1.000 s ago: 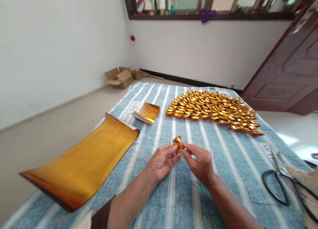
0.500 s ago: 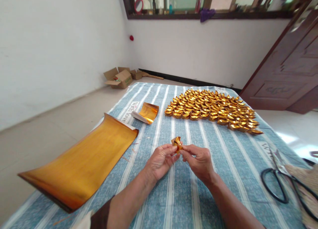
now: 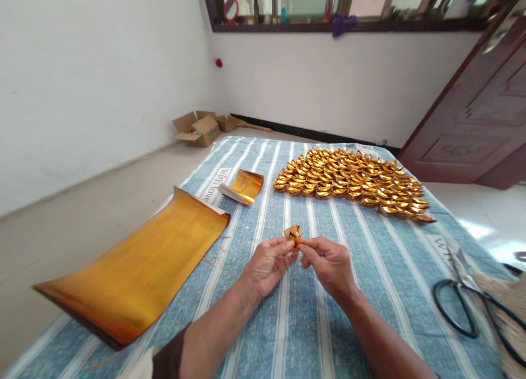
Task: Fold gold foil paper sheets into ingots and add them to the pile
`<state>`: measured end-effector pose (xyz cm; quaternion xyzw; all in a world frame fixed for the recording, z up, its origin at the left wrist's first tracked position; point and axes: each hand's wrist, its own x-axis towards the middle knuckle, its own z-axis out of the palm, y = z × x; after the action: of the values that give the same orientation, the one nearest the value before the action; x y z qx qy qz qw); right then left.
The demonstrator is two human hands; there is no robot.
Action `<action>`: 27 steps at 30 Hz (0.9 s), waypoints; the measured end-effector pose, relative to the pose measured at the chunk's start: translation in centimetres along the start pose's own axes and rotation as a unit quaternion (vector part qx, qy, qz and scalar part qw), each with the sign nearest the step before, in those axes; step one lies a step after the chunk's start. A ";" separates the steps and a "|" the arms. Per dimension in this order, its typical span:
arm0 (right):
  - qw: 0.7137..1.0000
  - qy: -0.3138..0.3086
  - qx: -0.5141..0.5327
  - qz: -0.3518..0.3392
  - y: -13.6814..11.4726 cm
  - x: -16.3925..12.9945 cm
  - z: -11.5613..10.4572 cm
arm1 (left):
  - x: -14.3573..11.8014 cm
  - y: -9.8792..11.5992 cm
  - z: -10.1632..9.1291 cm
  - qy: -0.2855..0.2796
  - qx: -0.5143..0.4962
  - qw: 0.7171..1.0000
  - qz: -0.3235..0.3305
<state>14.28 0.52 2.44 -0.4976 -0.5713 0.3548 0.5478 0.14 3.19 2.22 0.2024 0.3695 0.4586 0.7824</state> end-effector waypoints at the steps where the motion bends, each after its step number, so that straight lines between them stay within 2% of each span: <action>1: 1.000 -0.005 0.010 0.012 0.0 0.0 0.0 | 0.0 0.0 0.0 -0.005 0.003 1.000 0.003; 4: 0.999 -0.015 0.020 0.025 0.2 0.0 -0.2 | -0.1 0.0 0.0 -0.014 0.007 1.000 0.007; 7: 1.000 -0.020 0.004 0.011 0.3 0.2 -0.6 | -0.2 0.0 0.1 -0.015 0.009 1.000 -0.005; 13: 0.997 -0.056 -0.042 -0.017 0.4 0.9 -1.9 | -0.4 0.5 0.3 0.028 0.030 0.999 -0.023; 16: 0.992 -0.102 -0.074 -0.019 0.6 1.3 -2.8 | -0.6 1.0 0.4 0.055 0.144 0.988 0.027; 19: 0.978 -0.163 -0.127 -0.024 0.8 1.6 -3.6 | -0.7 1.4 0.6 0.041 0.292 0.950 0.101; 21: 0.967 -0.196 -0.156 -0.038 0.9 1.7 -4.0 | -0.7 1.5 0.7 0.025 0.340 0.931 0.129; 24: 0.950 -0.230 -0.202 -0.069 0.8 1.8 -4.2 | -0.2 1.4 0.7 0.025 0.369 0.919 0.140; 27: 0.930 -0.256 -0.249 -0.089 0.8 1.8 -4.3 | 0.3 1.4 0.6 0.057 0.389 0.913 0.110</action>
<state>18.76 1.85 2.83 -0.4571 -0.8041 0.2667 0.2708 -0.10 4.11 3.39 0.5036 0.5378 0.3723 0.5644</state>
